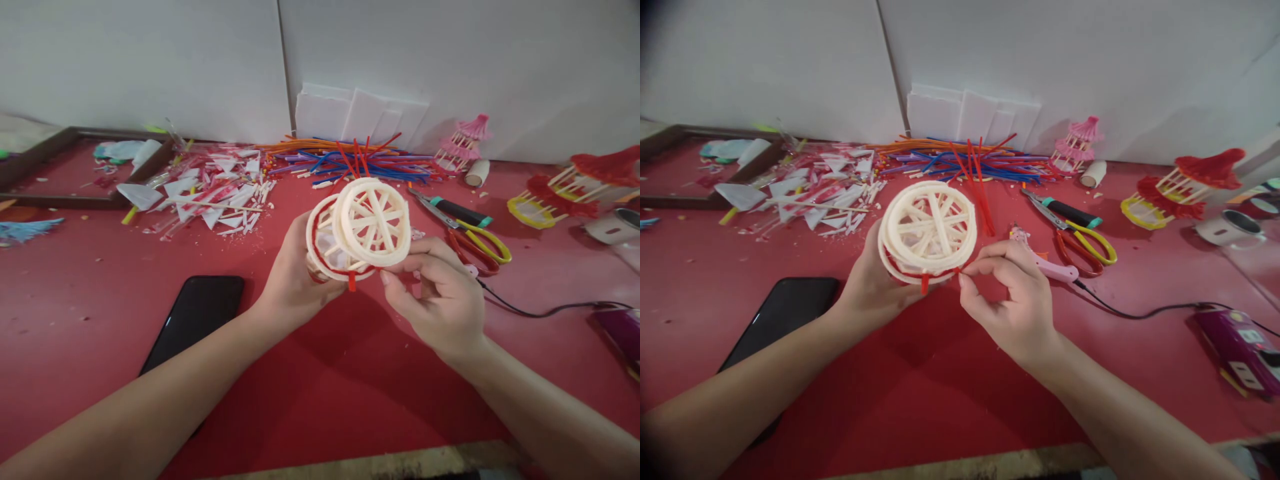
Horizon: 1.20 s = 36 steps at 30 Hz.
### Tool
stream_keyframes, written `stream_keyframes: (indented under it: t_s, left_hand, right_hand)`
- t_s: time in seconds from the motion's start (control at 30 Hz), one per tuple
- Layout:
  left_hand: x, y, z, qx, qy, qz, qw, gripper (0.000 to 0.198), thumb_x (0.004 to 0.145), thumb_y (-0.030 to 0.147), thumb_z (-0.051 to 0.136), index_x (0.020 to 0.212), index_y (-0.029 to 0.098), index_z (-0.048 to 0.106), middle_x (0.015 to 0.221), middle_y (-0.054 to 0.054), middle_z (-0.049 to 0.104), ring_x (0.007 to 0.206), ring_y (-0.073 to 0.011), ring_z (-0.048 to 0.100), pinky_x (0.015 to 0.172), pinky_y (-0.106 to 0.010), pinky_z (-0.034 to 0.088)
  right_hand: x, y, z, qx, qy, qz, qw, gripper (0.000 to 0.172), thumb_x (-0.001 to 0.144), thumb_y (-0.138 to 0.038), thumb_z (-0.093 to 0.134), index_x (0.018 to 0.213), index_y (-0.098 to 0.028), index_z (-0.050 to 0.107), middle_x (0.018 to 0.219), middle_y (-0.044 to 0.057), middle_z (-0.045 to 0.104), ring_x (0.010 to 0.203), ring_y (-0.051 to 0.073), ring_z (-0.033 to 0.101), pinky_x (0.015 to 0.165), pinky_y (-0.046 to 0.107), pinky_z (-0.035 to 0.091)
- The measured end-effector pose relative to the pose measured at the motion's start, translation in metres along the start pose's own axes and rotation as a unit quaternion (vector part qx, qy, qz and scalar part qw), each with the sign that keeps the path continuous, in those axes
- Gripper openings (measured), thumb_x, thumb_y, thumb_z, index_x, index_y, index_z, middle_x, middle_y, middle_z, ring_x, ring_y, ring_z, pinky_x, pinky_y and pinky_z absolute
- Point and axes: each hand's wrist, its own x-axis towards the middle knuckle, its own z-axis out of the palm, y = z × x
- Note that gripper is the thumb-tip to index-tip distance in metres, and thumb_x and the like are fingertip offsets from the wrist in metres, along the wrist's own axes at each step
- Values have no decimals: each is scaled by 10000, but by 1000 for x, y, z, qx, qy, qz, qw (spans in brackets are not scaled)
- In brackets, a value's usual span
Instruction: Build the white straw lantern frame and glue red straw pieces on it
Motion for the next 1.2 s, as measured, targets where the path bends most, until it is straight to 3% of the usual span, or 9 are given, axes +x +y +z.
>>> stream_keyframes:
  t_s: [0.33,0.5,0.63,1.2]
  left_hand:
    - [0,3,0,-42,0,-52,998,901,624,415,915,1364,263,425,1395,-116,561,1299,-312,560,1103,-463,493]
    - [1,11,0,-62,-7,-107,992,911,640,425,904,1375,231,403,1419,-149,550,1319,-325,549,1139,-512,453]
    - [3,15,1,-73,-10,-116,991,915,645,424,899,1378,235,387,1444,-156,532,1333,-326,541,1131,-506,467]
    - [0,14,2,-90,-24,-117,989,1088,611,384,927,1494,283,300,1482,-162,495,1344,-348,528,1131,-542,455]
  right_hand:
    - [1,-3,-2,-20,-11,-9,1000,66,821,-155,684,847,-202,645,883,29,633,814,161,644,710,319,555]
    - [6,-2,-9,-65,-14,-124,990,278,828,-140,711,1084,-228,649,951,42,674,881,190,659,760,359,565]
    - [5,2,-12,-104,-6,-185,977,308,828,-102,731,1102,-234,681,942,43,697,858,184,648,774,371,555]
    - [-2,5,-13,-72,-4,-161,984,403,816,-88,721,1154,-309,708,909,21,719,846,200,655,757,397,565]
